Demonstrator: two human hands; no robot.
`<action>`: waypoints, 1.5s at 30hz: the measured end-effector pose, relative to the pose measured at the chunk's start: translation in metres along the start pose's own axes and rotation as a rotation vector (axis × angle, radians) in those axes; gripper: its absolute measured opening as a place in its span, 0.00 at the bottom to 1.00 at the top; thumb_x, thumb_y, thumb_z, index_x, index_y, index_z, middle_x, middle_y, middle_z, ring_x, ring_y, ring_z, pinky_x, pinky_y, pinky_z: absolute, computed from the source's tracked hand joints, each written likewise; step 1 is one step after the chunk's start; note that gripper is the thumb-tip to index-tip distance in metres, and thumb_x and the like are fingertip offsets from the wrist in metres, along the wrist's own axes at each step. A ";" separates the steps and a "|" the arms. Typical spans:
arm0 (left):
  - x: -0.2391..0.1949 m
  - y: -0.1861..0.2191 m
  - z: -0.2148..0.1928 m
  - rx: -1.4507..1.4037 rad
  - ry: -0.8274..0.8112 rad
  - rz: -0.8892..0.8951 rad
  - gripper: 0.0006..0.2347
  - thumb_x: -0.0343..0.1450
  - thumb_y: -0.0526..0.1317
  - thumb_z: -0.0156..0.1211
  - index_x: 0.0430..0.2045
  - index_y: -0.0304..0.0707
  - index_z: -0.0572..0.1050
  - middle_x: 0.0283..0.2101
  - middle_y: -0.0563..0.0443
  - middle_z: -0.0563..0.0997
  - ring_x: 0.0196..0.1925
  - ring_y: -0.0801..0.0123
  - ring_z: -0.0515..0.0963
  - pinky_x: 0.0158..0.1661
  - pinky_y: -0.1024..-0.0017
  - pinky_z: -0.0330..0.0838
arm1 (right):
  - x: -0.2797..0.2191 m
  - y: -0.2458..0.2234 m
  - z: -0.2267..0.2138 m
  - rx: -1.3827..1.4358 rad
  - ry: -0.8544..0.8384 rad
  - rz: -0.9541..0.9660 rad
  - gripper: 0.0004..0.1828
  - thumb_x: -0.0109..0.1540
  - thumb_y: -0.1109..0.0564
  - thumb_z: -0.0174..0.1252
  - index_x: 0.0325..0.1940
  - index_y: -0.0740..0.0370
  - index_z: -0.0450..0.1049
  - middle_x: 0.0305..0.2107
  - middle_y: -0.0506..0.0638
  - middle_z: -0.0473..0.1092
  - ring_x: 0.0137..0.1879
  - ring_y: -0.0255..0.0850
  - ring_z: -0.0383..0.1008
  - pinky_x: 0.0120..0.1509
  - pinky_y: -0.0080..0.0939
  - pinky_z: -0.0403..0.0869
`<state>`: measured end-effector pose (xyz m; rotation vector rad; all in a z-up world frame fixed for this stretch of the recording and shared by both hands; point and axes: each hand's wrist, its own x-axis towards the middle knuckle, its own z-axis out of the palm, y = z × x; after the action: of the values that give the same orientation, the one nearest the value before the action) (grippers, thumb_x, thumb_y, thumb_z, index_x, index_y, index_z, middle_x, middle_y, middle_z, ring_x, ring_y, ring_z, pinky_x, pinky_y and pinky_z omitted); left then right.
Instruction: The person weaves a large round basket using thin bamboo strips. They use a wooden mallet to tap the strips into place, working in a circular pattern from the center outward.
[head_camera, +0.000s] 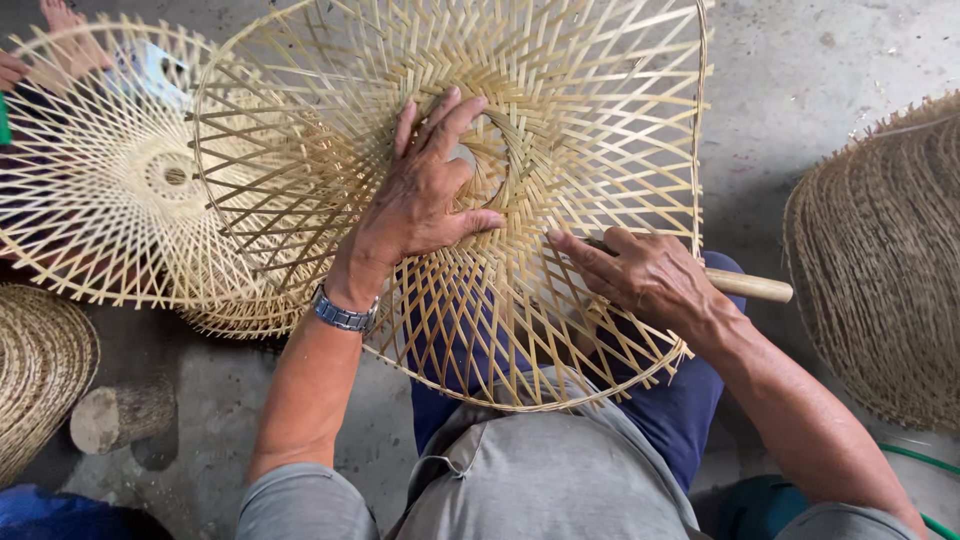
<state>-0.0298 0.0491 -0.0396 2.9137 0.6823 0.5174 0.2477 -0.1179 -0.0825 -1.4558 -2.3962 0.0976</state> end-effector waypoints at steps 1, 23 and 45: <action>0.000 -0.001 0.004 -0.020 -0.002 -0.006 0.26 0.66 0.62 0.71 0.17 0.33 0.75 0.76 0.38 0.54 0.80 0.47 0.46 0.74 0.41 0.32 | -0.002 0.000 0.000 0.003 -0.015 0.009 0.37 0.60 0.53 0.62 0.73 0.36 0.62 0.25 0.55 0.67 0.23 0.49 0.72 0.24 0.50 0.71; 0.000 -0.011 0.009 0.195 0.162 -0.103 0.31 0.68 0.66 0.67 0.22 0.28 0.77 0.74 0.30 0.62 0.80 0.43 0.53 0.77 0.43 0.34 | -0.031 -0.001 0.029 0.561 0.336 0.376 0.25 0.72 0.58 0.50 0.74 0.60 0.64 0.59 0.67 0.71 0.61 0.62 0.75 0.62 0.54 0.74; 0.013 0.014 -0.007 0.159 0.161 0.023 0.26 0.58 0.57 0.74 0.25 0.24 0.79 0.68 0.32 0.68 0.73 0.38 0.63 0.70 0.34 0.47 | 0.010 -0.002 0.011 -0.004 0.020 0.079 0.32 0.63 0.50 0.56 0.73 0.42 0.64 0.26 0.54 0.69 0.27 0.49 0.75 0.27 0.49 0.72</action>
<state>-0.0155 0.0429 -0.0271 3.0546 0.7421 0.7393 0.2381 -0.1086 -0.0899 -1.5467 -2.3247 0.0964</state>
